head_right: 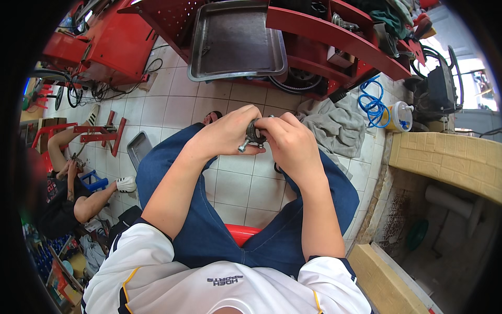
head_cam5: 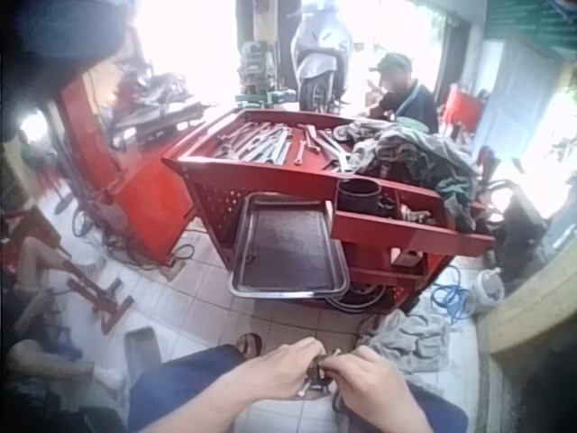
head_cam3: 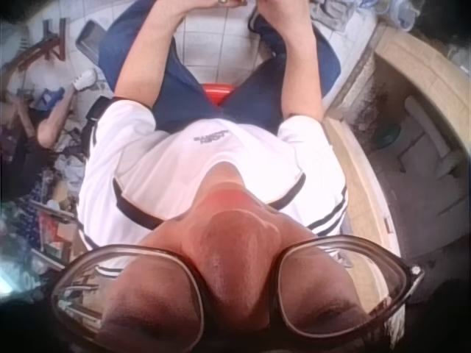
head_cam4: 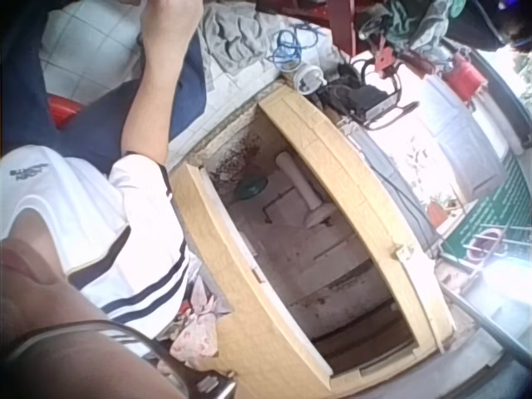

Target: The person sits on the floor and assembles a mechanical component, likely a carburetor, using a screwdriver. They insert a screw into the component and tighten it, then inspect the assembly by rotating it in their hands.

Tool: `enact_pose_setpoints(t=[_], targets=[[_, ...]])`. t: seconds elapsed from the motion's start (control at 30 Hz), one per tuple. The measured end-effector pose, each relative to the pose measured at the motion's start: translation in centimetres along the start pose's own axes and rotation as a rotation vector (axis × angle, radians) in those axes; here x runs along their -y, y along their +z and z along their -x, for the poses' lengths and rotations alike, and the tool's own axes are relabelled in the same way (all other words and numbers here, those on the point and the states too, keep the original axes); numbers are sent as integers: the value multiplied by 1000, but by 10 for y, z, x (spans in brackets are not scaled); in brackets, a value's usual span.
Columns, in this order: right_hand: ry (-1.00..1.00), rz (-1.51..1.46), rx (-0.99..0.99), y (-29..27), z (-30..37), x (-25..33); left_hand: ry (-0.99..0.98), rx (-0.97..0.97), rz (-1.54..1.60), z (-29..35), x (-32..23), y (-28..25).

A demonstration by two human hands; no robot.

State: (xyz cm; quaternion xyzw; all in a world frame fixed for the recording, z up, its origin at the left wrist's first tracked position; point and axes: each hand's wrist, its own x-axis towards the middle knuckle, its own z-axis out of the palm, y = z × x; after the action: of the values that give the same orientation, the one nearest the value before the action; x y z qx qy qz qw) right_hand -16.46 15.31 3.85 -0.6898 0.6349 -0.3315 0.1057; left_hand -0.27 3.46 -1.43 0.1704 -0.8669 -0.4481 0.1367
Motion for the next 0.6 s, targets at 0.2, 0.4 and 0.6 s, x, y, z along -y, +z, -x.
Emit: enact_pose_setpoints(t=[0.2, 0.4, 0.6], targets=[[74, -64, -5, 2, 2, 1, -15, 17, -4, 0, -3, -1], [53, -15, 9, 1, 3, 1, -1, 26, -26, 0, -5, -1], [19, -13, -45, 7, 7, -4, -2, 14, -7, 2, -2, -2]])
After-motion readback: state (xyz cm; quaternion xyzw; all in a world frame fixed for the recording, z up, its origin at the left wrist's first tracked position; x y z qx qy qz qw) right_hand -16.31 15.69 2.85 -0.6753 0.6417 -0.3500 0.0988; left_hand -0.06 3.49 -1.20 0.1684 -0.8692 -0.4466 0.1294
